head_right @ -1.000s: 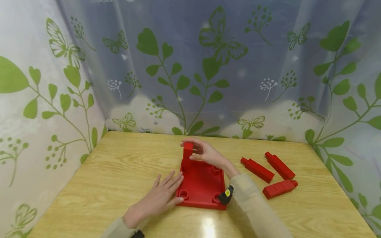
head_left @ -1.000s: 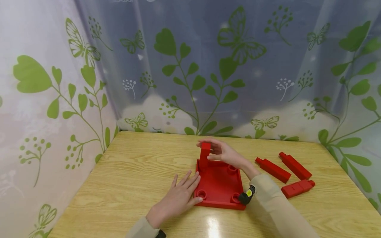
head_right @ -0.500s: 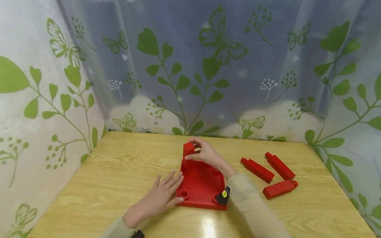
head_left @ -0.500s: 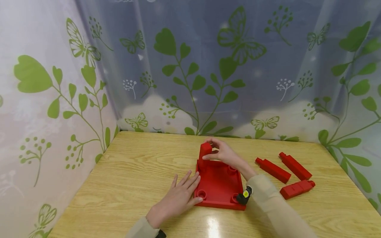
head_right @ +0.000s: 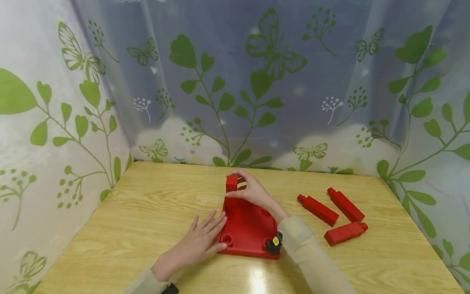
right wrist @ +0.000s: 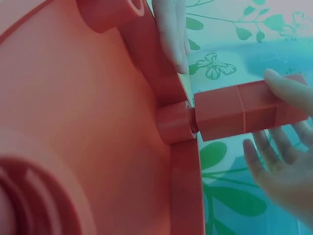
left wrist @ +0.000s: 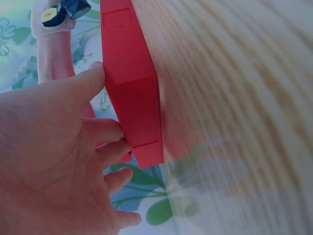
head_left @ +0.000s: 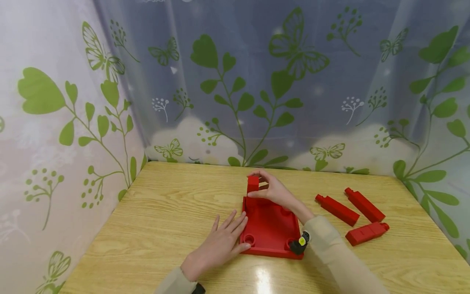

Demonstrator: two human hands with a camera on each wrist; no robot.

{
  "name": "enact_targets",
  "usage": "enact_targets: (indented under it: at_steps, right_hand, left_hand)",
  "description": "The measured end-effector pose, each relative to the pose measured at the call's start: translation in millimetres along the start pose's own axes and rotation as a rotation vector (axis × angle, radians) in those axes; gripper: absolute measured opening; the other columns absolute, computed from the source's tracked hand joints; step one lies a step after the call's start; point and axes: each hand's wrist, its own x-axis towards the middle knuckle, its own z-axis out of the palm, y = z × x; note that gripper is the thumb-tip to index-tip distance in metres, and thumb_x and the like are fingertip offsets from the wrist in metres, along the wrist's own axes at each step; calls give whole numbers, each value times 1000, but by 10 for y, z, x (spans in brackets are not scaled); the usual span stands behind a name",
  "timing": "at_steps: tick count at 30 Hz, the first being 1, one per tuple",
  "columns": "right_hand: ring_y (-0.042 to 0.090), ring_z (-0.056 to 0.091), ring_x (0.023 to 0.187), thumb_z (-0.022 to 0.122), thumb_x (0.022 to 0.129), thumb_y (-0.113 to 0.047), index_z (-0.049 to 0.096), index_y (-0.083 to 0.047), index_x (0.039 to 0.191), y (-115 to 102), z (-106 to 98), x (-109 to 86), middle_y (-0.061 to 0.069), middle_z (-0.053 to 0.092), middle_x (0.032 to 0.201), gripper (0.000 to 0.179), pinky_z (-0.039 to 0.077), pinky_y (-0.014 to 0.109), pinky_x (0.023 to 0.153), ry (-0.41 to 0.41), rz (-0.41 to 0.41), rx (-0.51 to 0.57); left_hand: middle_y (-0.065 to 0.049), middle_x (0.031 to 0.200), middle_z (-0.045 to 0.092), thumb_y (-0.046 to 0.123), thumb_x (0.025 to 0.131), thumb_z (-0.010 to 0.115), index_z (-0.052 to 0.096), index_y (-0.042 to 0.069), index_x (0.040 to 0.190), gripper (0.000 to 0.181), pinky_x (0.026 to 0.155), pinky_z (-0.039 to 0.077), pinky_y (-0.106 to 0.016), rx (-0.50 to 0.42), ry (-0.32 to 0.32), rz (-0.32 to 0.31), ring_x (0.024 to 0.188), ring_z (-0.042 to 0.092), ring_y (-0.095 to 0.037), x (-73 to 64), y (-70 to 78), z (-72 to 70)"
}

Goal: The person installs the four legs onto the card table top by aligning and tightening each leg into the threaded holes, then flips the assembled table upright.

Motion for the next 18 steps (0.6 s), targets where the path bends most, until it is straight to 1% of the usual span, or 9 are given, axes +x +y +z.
enact_targets:
  at_steps: [2, 5, 7, 10, 13, 16, 18]
  right_hand:
    - [34, 55, 126, 79, 89, -13, 53, -12, 143, 25, -29, -14, 15, 56, 140, 60, 50, 50, 101, -46, -24, 33]
    - [36, 48, 137, 74, 91, -7, 48, -12, 149, 70, -76, -28, 17, 50, 150, 64, 40, 56, 111, -134, -49, 101]
    - [36, 42, 142, 71, 93, -3, 44, -10, 152, 97, -102, -38, 18, 47, 153, 65, 35, 59, 114, -187, -46, 146]
    - [36, 40, 144, 66, 95, 1, 41, -6, 154, 127, -133, -57, 19, 45, 155, 65, 31, 61, 115, -241, -45, 173]
    - [35, 42, 144, 62, 97, 2, 39, -3, 154, 140, -149, -66, 19, 46, 154, 62, 32, 60, 115, -272, -62, 168]
    - [36, 44, 142, 61, 98, 1, 41, -2, 153, 143, -152, -71, 19, 48, 153, 58, 36, 57, 113, -268, -73, 142]
    - [36, 45, 141, 62, 98, 0, 42, -4, 153, 127, -146, -73, 19, 50, 151, 59, 37, 56, 113, -255, -66, 124]
  left_hand:
    - [-6, 166, 28, 52, 103, 49, 34, 6, 158, 73, 116, 13, -71, 0, -1, 0, 155, 17, -34, 0, 1, 1]
    - [-6, 166, 28, 51, 103, 49, 34, 6, 158, 73, 117, 13, -70, 0, -1, -1, 155, 17, -34, -2, 4, -2]
    - [-6, 167, 27, 51, 104, 50, 34, 6, 158, 72, 117, 13, -70, 1, -2, -5, 155, 17, -34, -3, 4, -5]
    - [-6, 166, 27, 50, 103, 51, 34, 6, 158, 72, 117, 13, -70, 0, -1, -5, 155, 17, -34, -5, 5, -6]
    - [-6, 166, 28, 50, 103, 51, 35, 5, 158, 72, 117, 13, -70, -1, 0, -2, 155, 17, -34, -6, 4, -1]
    - [-7, 166, 28, 50, 103, 51, 34, 5, 158, 72, 117, 13, -70, -4, 1, -1, 155, 17, -34, -2, 2, 4]
    - [-6, 166, 28, 50, 103, 50, 34, 5, 158, 72, 117, 13, -70, -7, -1, 0, 155, 17, -34, 0, 2, 7]
